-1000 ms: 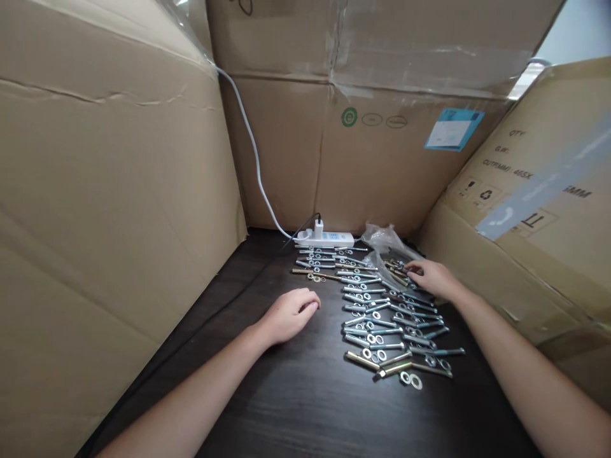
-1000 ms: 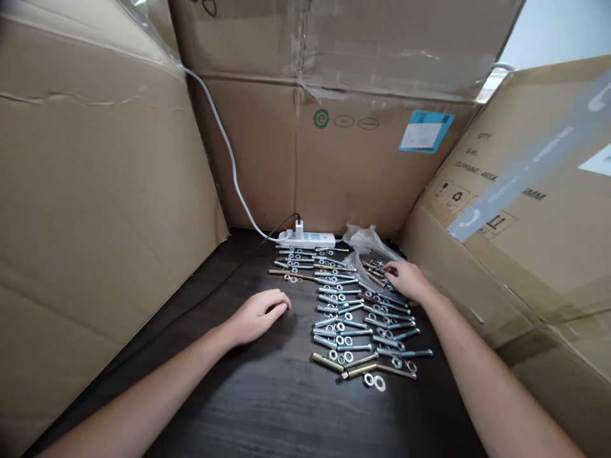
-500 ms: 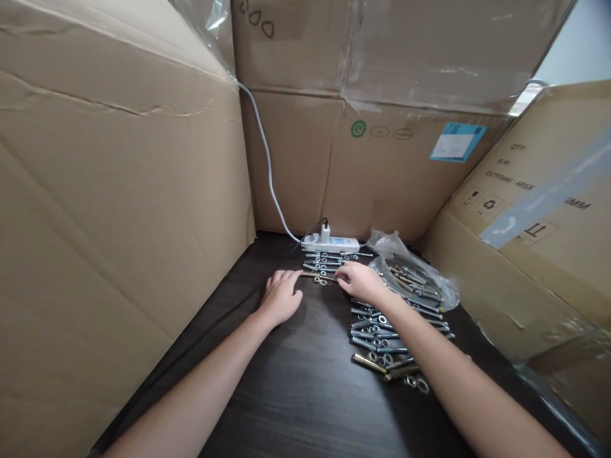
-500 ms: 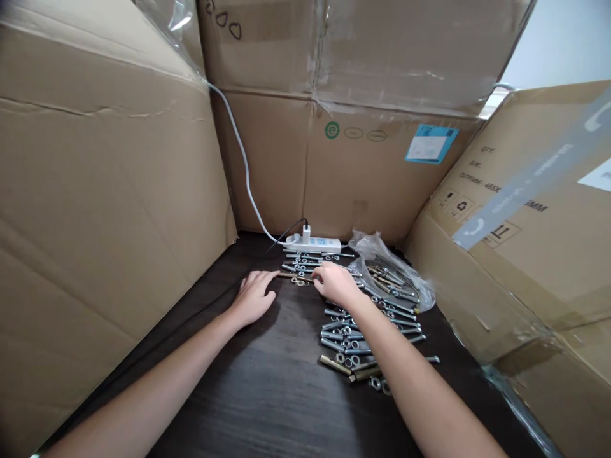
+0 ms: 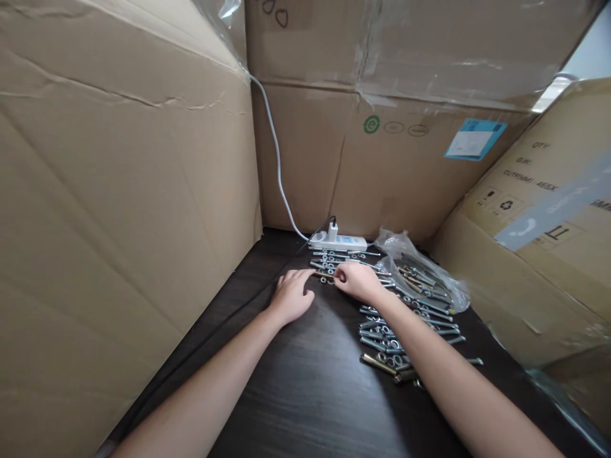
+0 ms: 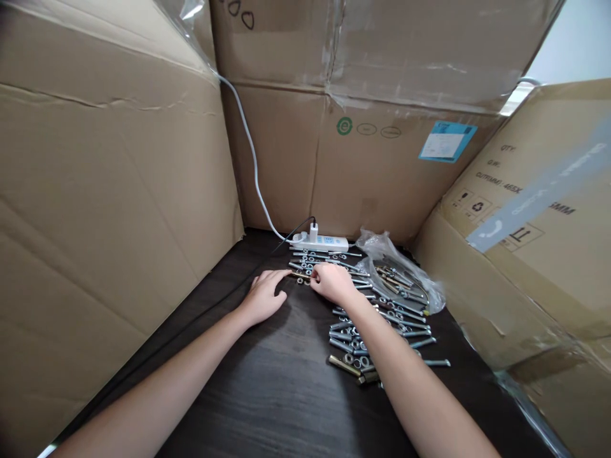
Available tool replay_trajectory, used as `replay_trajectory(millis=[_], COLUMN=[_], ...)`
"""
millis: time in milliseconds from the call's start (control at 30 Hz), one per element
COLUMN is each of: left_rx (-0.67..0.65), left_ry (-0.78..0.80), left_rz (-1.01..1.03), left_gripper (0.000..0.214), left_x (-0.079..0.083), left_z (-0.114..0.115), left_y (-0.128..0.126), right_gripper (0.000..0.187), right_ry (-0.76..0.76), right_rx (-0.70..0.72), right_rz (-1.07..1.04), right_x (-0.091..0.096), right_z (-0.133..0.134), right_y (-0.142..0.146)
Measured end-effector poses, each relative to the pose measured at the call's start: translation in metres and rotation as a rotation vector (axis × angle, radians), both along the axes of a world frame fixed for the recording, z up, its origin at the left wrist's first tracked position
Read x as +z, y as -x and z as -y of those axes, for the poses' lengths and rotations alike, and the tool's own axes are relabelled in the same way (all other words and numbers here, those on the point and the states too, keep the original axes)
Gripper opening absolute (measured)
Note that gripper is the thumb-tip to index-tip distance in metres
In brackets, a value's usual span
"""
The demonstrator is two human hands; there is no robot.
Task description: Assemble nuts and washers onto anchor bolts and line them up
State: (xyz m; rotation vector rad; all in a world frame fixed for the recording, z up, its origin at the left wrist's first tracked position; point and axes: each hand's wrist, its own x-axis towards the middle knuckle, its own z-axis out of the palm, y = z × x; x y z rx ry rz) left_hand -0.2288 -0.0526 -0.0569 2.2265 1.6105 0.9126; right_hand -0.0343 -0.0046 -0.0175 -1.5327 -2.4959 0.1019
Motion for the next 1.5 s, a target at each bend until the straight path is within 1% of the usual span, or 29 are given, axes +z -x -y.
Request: replay_trajectory(millis=[100,233,333,400,467,533,600,667,733,767,900,1100,1200,1333,1400,1500], left_rx=[-0.067,-0.155,-0.178,-0.203,-0.243,-0.289,-0.351,-0.424,-0.475,-0.485,-0.463,-0.481,-0.461,-0.458,-0.442,-0.410], left_ry=[-0.040,-0.205,-0.288,-0.304,-0.285,-0.258,-0.249,-0.242,-0.239,-0.246,-0.280,-0.279,-0.272,-0.243,-0.249,-0.281], left_rz=[0.055,0.261,0.340,0.333,0.300,0.255,0.202,0.138,0.068,0.035,-0.035,-0.051,-0.065,-0.082,-0.079,-0.060], left_gripper=[0.053,0.052,0.052,0.054,0.054,0.052,0.058,0.072,0.083,0.083,0.070,0.071,0.068,0.066,0.064,0.062], left_x=[0.004,0.016,0.024,0.029,0.034,0.039,0.043,0.046,0.046,0.045,0.043,0.043,0.041,0.039,0.039,0.039], left_z=[0.002,0.007,0.015,0.022,0.029,0.036,0.041,0.044,0.045,0.045,0.046,0.048,0.048,0.048,0.049,0.051], left_y=[-0.003,-0.005,-0.009,-0.012,-0.014,-0.016,-0.017,-0.018,-0.019,-0.021,-0.027,-0.033,-0.033,-0.032,-0.032,-0.034], right_gripper=[0.010,0.011,0.018,0.021,0.020,0.020,0.021,0.021,0.021,0.020,0.016,0.013,0.014,0.012,0.013,0.019], right_ry=[-0.019,-0.015,0.024,0.084,0.179,0.263,0.327,0.388,0.434,0.450,0.449,0.360,0.352,0.336,0.328,0.349], right_rx=[0.008,-0.003,-0.009,0.004,0.014,-0.006,-0.037,-0.053,-0.047,-0.038,-0.015,-0.016,0.002,-0.002,0.011,0.062], right_rz=[-0.098,-0.252,-0.354,-0.486,-0.709,-0.896,-0.989,-1.044,-1.081,-1.095,-1.106,-1.080,-1.059,-0.976,-0.969,-1.007], right_x=[0.005,0.013,0.009,0.002,-0.007,-0.013,-0.015,-0.015,-0.014,-0.014,-0.013,-0.015,-0.017,-0.017,-0.016,-0.013], right_z=[0.005,0.018,0.034,0.046,0.057,0.066,0.075,0.084,0.091,0.094,0.101,0.102,0.103,0.106,0.107,0.107], right_y=[0.005,0.004,0.000,-0.001,-0.002,-0.003,-0.003,-0.002,-0.002,-0.002,-0.003,-0.002,0.000,0.001,0.001,-0.001])
